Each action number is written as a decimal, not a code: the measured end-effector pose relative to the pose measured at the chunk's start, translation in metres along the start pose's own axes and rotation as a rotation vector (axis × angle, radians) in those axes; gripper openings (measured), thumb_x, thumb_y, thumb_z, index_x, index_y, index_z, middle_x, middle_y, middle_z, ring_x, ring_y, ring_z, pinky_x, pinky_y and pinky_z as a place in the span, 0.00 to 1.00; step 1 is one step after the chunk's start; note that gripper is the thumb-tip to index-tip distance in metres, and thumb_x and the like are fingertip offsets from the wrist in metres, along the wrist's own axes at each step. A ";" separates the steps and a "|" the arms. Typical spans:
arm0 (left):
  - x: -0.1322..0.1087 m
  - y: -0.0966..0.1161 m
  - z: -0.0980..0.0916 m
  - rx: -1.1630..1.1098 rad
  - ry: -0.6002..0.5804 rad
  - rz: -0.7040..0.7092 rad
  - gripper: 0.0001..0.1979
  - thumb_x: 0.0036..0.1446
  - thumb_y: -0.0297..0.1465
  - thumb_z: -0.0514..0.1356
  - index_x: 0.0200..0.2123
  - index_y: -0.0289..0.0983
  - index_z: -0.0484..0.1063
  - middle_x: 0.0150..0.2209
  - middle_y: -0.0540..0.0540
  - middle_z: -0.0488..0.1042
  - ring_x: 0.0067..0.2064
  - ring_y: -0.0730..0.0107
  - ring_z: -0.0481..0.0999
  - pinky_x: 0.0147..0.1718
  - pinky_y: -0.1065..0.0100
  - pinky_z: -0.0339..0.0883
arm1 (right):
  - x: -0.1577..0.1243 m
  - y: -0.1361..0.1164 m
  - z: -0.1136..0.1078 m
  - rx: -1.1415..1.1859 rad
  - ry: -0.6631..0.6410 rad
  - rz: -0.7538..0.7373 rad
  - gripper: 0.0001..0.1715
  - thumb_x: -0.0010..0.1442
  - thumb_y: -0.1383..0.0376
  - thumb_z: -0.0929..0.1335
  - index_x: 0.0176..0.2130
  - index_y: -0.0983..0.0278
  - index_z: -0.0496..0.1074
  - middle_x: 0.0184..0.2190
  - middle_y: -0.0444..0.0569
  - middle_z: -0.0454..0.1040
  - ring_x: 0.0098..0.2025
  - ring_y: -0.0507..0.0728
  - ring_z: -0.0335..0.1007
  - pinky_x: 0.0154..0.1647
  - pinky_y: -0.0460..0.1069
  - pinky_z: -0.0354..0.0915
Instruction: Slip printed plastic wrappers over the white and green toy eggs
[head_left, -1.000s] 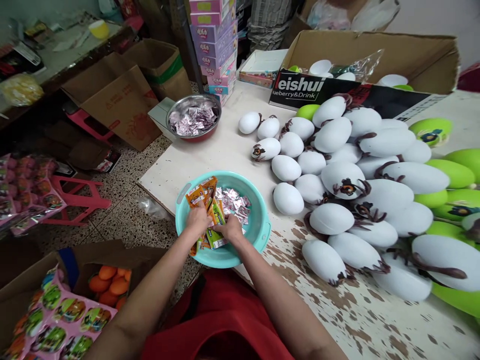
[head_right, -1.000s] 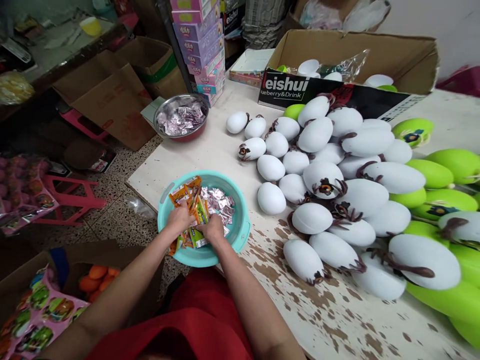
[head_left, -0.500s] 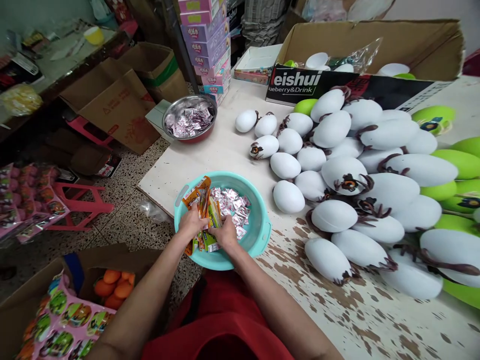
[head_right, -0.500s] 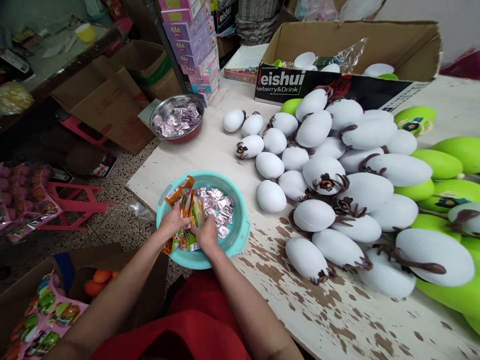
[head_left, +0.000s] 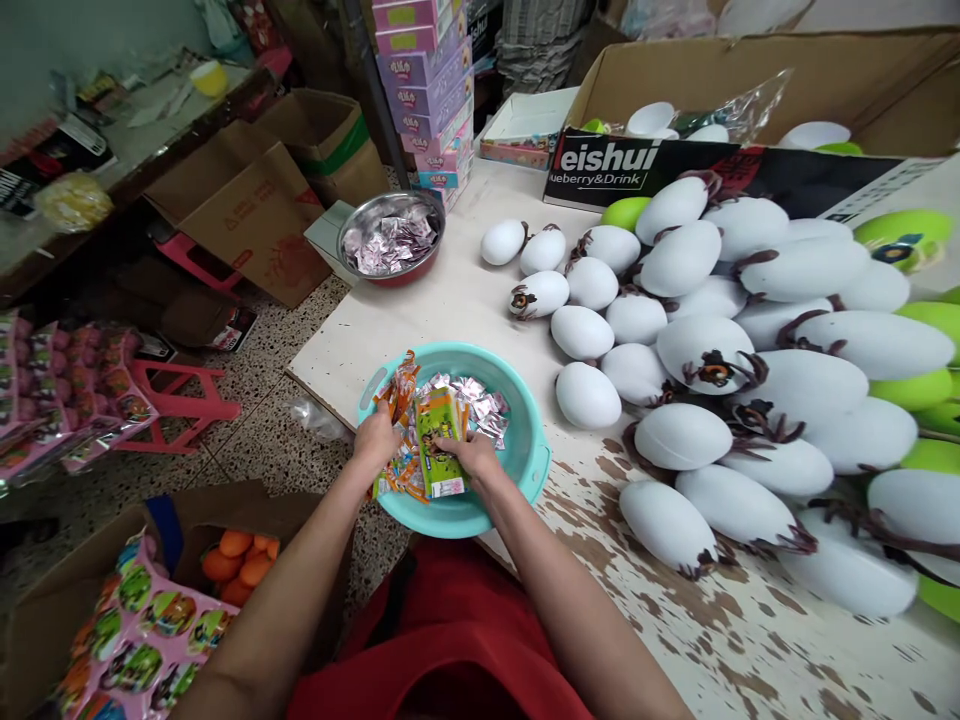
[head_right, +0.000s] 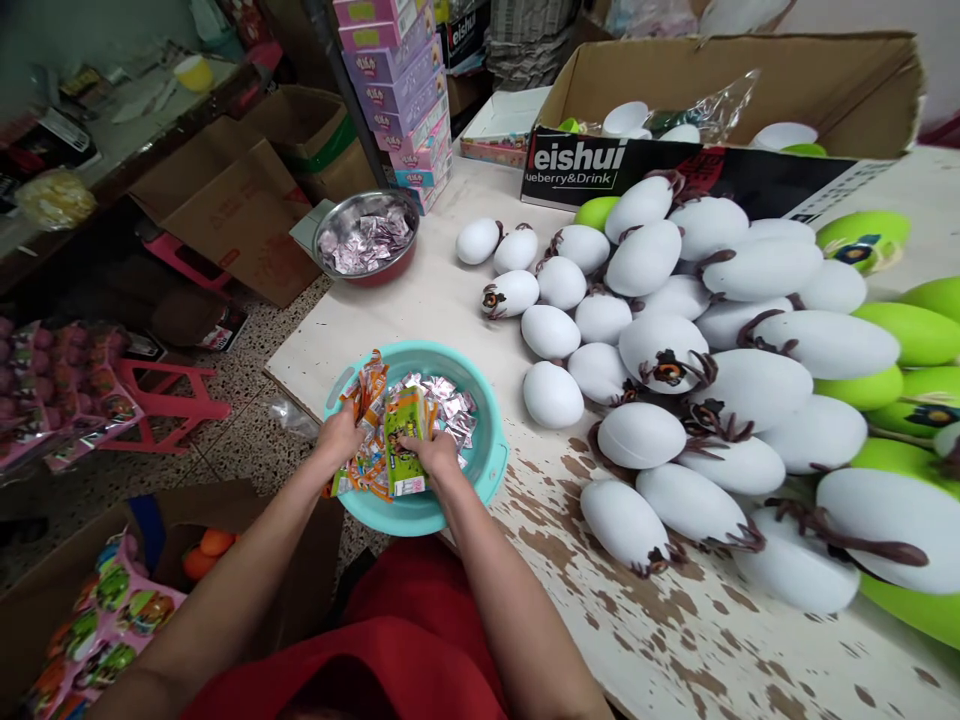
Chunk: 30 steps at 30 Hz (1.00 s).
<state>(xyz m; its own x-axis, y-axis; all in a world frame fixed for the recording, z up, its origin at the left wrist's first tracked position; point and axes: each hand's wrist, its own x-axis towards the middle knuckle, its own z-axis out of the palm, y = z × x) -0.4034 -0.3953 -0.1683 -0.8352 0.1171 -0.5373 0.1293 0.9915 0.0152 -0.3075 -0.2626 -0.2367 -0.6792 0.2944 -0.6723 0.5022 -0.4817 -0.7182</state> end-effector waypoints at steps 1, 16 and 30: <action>0.001 -0.002 -0.001 -0.004 -0.003 -0.001 0.24 0.56 0.31 0.55 0.56 0.33 0.58 0.41 0.35 0.78 0.45 0.52 0.78 0.38 0.63 0.67 | -0.002 -0.005 -0.006 0.043 -0.024 0.043 0.15 0.37 0.64 0.76 0.28 0.66 0.74 0.24 0.50 0.78 0.27 0.62 0.76 0.30 0.57 0.74; -0.010 0.004 -0.005 -0.087 -0.019 0.024 0.24 0.57 0.29 0.51 0.58 0.34 0.57 0.44 0.33 0.76 0.45 0.48 0.77 0.39 0.58 0.68 | -0.063 -0.051 -0.038 0.409 -0.438 0.111 0.31 0.42 0.64 0.77 0.46 0.62 0.70 0.39 0.50 0.78 0.37 0.60 0.77 0.43 0.56 0.72; -0.036 0.022 -0.001 -0.633 0.039 0.257 0.24 0.58 0.46 0.54 0.50 0.37 0.69 0.48 0.38 0.74 0.48 0.53 0.75 0.46 0.58 0.66 | -0.084 -0.046 -0.084 0.636 -0.479 0.046 0.19 0.46 0.61 0.76 0.37 0.64 0.72 0.34 0.49 0.79 0.38 0.61 0.77 0.47 0.57 0.71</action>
<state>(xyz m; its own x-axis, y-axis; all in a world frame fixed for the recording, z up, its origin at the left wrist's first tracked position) -0.3712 -0.3772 -0.1478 -0.8401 0.3438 -0.4197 -0.0008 0.7728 0.6347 -0.2288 -0.1952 -0.1622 -0.8939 -0.0548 -0.4449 0.2320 -0.9058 -0.3546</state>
